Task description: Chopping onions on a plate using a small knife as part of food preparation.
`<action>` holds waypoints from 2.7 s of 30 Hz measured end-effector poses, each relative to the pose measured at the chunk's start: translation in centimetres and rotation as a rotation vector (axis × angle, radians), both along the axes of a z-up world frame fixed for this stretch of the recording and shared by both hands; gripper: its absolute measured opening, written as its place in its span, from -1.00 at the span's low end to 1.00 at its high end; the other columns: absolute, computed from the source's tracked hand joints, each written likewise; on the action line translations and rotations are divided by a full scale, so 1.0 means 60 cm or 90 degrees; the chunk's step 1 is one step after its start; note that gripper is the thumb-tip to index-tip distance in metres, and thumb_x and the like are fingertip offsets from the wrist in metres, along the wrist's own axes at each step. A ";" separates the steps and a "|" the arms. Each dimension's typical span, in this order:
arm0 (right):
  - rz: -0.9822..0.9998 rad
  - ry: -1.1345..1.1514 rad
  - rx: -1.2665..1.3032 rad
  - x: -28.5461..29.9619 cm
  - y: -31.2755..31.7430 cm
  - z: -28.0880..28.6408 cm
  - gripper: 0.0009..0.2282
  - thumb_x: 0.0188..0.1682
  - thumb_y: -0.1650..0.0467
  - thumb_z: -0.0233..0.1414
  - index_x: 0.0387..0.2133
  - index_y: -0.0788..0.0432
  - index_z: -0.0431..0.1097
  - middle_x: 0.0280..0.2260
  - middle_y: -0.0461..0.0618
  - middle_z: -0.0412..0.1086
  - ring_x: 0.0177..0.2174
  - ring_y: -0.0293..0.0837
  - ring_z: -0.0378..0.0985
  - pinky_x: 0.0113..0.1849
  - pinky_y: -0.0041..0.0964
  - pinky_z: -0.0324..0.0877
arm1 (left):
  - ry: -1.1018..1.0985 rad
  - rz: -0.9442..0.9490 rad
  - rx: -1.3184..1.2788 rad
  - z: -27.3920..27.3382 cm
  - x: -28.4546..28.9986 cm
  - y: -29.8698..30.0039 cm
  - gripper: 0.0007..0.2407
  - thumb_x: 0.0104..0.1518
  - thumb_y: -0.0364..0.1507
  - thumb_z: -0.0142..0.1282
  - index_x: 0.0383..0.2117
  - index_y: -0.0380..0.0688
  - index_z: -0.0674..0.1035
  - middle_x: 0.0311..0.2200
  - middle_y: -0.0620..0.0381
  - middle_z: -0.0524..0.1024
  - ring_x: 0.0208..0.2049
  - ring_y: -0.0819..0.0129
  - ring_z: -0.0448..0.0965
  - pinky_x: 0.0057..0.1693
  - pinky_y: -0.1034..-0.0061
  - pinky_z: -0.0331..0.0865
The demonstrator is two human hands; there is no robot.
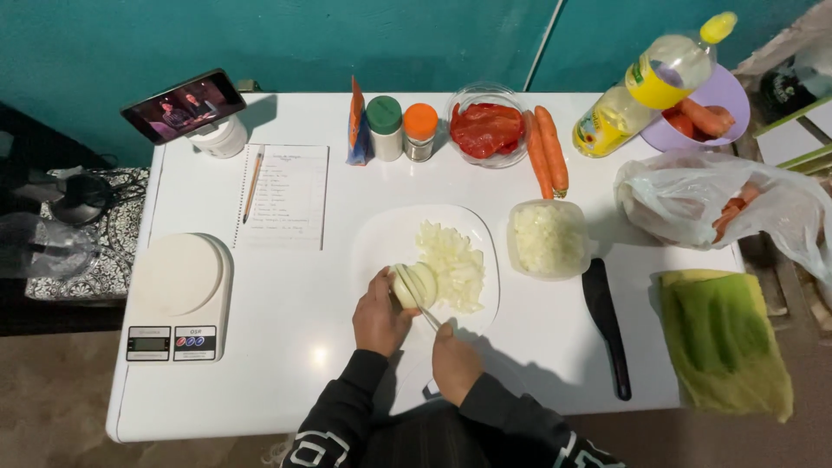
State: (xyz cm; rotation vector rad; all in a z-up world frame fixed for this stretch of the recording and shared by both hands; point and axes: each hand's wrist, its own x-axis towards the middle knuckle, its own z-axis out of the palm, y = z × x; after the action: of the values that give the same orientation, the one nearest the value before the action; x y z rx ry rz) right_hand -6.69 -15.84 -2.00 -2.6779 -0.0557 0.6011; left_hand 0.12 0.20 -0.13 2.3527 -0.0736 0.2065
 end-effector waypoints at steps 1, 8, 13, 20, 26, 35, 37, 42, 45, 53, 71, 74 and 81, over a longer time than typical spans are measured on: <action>-0.006 0.000 -0.001 -0.011 -0.011 -0.011 -0.70 -0.05 0.53 -0.10 -0.09 0.56 0.20 -0.46 0.41 0.48 -0.45 0.31 0.60 -0.43 0.16 0.50 | 0.000 -0.006 -0.001 -0.002 0.001 0.001 -0.31 -0.30 -0.39 0.54 0.05 -0.29 0.42 0.15 -0.09 0.46 -0.11 -0.05 0.59 -0.04 0.25 0.49; 0.025 0.001 -0.084 -0.044 -0.054 0.023 -0.57 -0.05 0.50 -0.07 0.07 0.58 0.11 -0.48 0.34 0.50 -0.47 0.28 0.62 -0.43 0.14 0.51 | 0.014 0.005 -0.016 -0.014 0.002 0.003 -0.25 -0.33 -0.36 0.56 0.10 -0.28 0.41 0.07 -0.04 0.54 -0.10 0.02 0.63 -0.04 0.31 0.52; 0.051 -0.081 -0.059 0.002 -0.001 0.112 -0.61 -0.14 0.52 -0.03 -0.04 0.56 0.16 -0.55 0.31 0.50 -0.51 0.31 0.60 -0.46 0.19 0.48 | 0.053 0.008 -0.007 -0.013 -0.002 0.004 -0.22 -0.38 -0.36 0.56 0.11 -0.29 0.40 -0.01 -0.07 0.58 -0.10 -0.03 0.61 -0.06 0.28 0.50; -0.029 -0.089 0.004 0.053 0.049 0.070 -0.87 0.03 0.47 -0.08 -0.26 0.36 0.20 -0.53 0.33 0.49 -0.48 0.27 0.63 -0.44 0.10 0.53 | -0.004 -0.002 -0.012 -0.026 0.005 0.010 -0.23 -0.32 -0.24 0.54 0.10 -0.29 0.40 0.05 0.00 0.52 -0.14 0.00 0.61 -0.08 0.28 0.51; -0.035 -0.020 0.089 0.086 0.057 0.031 -0.83 0.05 0.46 -0.11 -0.22 0.42 0.19 -0.44 0.37 0.49 -0.41 0.31 0.61 -0.38 0.13 0.51 | -0.009 -0.040 0.022 -0.037 0.008 0.018 -0.38 -0.22 -0.31 0.50 0.00 -0.25 0.44 0.16 0.02 0.46 -0.15 0.01 0.62 -0.12 0.28 0.52; -0.019 -0.025 0.088 0.056 0.036 0.003 -0.81 0.02 0.50 -0.12 -0.18 0.47 0.21 -0.42 0.44 0.49 -0.37 0.36 0.58 -0.34 0.19 0.46 | -0.024 -0.064 0.005 -0.022 0.007 0.020 -0.40 -0.16 -0.32 0.47 0.01 -0.30 0.41 0.16 -0.02 0.46 -0.17 -0.02 0.63 -0.13 0.27 0.52; -0.020 0.015 0.054 0.024 0.018 0.006 -0.79 0.01 0.52 -0.13 -0.15 0.49 0.19 -0.42 0.45 0.49 -0.39 0.35 0.59 -0.34 0.18 0.47 | -0.038 -0.059 0.009 -0.018 0.001 0.017 -0.34 -0.23 -0.26 0.51 -0.01 -0.32 0.41 0.14 -0.05 0.45 -0.17 -0.06 0.62 -0.13 0.25 0.51; -0.031 0.048 0.001 -0.024 -0.027 -0.007 -0.66 -0.04 0.55 -0.08 -0.01 0.56 0.18 -0.41 0.43 0.48 -0.40 0.36 0.60 -0.37 0.19 0.49 | 0.017 -0.041 -0.007 -0.014 0.004 0.012 -0.27 -0.33 -0.33 0.53 0.06 -0.29 0.41 0.09 0.01 0.49 -0.14 -0.02 0.64 -0.12 0.29 0.53; 0.069 0.071 0.020 -0.044 -0.064 0.015 -0.53 -0.14 0.52 0.02 0.02 0.66 0.13 -0.40 0.45 0.47 -0.39 0.35 0.60 -0.35 0.16 0.51 | 0.033 -0.028 -0.014 -0.020 0.005 0.015 -0.28 -0.30 -0.34 0.54 0.05 -0.34 0.38 0.14 -0.02 0.45 -0.16 -0.05 0.62 -0.13 0.28 0.51; -0.005 -0.046 0.051 0.039 0.041 0.101 -0.81 -0.04 0.53 -0.06 -0.19 0.44 0.20 -0.51 0.38 0.49 -0.48 0.33 0.59 -0.43 0.18 0.47 | 0.002 -0.036 0.020 -0.043 0.004 0.016 -0.30 -0.26 -0.24 0.51 0.01 -0.35 0.39 0.14 -0.05 0.41 -0.23 -0.06 0.60 -0.18 0.26 0.51; -0.038 -0.160 0.042 0.047 0.066 0.044 -0.88 0.00 0.49 -0.05 -0.28 0.31 0.18 -0.50 0.30 0.50 -0.47 0.27 0.61 -0.45 0.05 0.51 | -0.037 -0.042 0.015 -0.042 0.003 0.018 -0.39 -0.14 -0.16 0.44 -0.04 -0.27 0.42 0.07 -0.03 0.45 -0.26 -0.04 0.59 -0.20 0.25 0.50; -0.048 -0.125 0.085 0.057 0.065 0.055 -0.89 0.01 0.49 -0.07 -0.26 0.32 0.19 -0.47 0.32 0.51 -0.43 0.30 0.61 -0.41 0.11 0.49 | -0.028 -0.047 0.020 -0.041 0.005 0.015 -0.41 -0.15 -0.22 0.46 -0.05 -0.27 0.41 0.08 -0.04 0.43 -0.24 -0.08 0.58 -0.18 0.21 0.49; -0.090 -0.013 0.098 0.101 0.082 -0.007 -0.79 0.09 0.40 -0.07 -0.24 0.39 0.18 -0.44 0.37 0.51 -0.39 0.34 0.59 -0.35 0.14 0.45 | -0.024 -0.056 0.024 -0.041 0.002 0.017 -0.51 -0.14 -0.48 0.34 -0.04 -0.26 0.41 0.11 -0.08 0.39 -0.21 -0.13 0.56 -0.13 0.18 0.49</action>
State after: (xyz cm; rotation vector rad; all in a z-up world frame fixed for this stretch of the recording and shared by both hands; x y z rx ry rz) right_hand -0.65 -10.92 -2.44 -2.5141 0.0777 0.5038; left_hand 0.21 1.21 -2.61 2.3781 -0.2012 0.2087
